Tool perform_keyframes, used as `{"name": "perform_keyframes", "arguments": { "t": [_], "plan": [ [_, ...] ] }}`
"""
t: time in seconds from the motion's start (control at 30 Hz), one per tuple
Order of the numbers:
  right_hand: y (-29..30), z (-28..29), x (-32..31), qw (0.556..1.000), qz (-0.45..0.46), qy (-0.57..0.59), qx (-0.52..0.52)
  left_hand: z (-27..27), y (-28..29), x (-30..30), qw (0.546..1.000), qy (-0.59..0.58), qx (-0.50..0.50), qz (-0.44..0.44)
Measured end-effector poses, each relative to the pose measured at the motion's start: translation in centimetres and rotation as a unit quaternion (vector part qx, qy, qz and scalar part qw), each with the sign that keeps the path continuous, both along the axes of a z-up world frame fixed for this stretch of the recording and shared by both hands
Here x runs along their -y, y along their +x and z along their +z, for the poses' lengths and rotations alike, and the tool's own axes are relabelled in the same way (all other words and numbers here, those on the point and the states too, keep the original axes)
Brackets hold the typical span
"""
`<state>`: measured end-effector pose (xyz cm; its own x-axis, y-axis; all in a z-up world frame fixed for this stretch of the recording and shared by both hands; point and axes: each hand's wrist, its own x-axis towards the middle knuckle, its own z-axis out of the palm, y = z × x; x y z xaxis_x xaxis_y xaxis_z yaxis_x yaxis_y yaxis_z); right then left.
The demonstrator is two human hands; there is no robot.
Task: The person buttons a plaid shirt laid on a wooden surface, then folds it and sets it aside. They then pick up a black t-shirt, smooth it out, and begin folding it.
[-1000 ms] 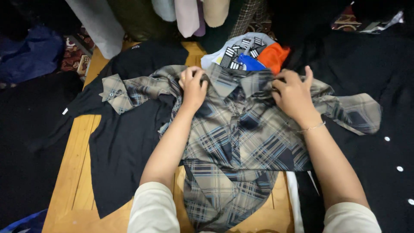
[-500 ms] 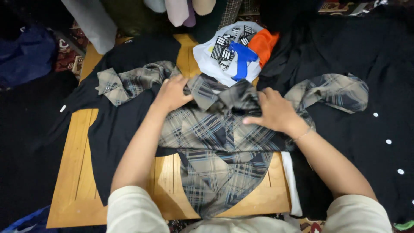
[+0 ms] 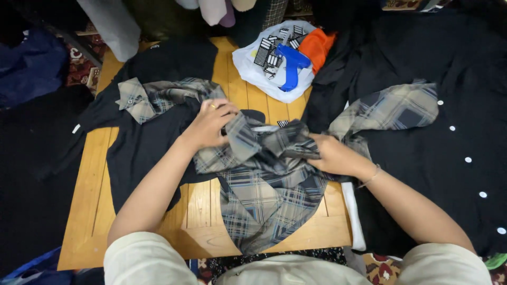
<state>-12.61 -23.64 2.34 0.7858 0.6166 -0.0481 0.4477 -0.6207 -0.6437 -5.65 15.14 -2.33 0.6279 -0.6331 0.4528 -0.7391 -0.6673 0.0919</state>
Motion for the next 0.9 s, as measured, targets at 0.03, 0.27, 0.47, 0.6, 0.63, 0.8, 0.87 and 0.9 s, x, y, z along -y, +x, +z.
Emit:
{"name": "perform_keyframes", "arguments": {
  "t": [0.03, 0.27, 0.47, 0.6, 0.63, 0.8, 0.87, 0.9],
  "plan": [
    [0.4, 0.5, 1.0, 1.000, -0.001, 0.001, 0.000, 0.8, -0.3, 0.4, 1.000, 0.001, 0.000, -0.001],
    [1.6, 3.0, 12.2, 0.994, -0.043, 0.096, 0.032, 2.7, -1.2, 7.8, 0.989, -0.075, -0.113, -0.065],
    [0.9, 6.1, 25.9, 0.972, -0.184, 0.144, -0.007, 6.0, -2.4, 21.9, 0.912, -0.180, -0.358, -0.091],
    [-0.7, 8.2, 33.5, 0.946, -0.297, 0.127, -0.028, 5.4, -2.3, 32.4, 0.871, -0.243, -0.416, -0.093],
    [-0.9, 7.9, 36.5, 0.943, -0.307, 0.127, -0.025, 4.6, -2.2, 35.0, 0.871, -0.239, -0.417, -0.103],
    [-2.0, 7.3, 51.1, 0.938, -0.343, 0.043, -0.005, 1.8, -2.6, 47.7, 0.771, -0.388, -0.470, -0.184],
    [-2.5, 6.8, 54.8, 0.921, -0.383, 0.047, 0.049, 4.6, -3.3, 50.3, 0.759, -0.371, -0.510, -0.162],
    [-2.7, 6.7, 56.7, 0.903, -0.415, 0.052, 0.101, 6.0, -3.6, 51.7, 0.746, -0.355, -0.548, -0.131]
  ]
}}
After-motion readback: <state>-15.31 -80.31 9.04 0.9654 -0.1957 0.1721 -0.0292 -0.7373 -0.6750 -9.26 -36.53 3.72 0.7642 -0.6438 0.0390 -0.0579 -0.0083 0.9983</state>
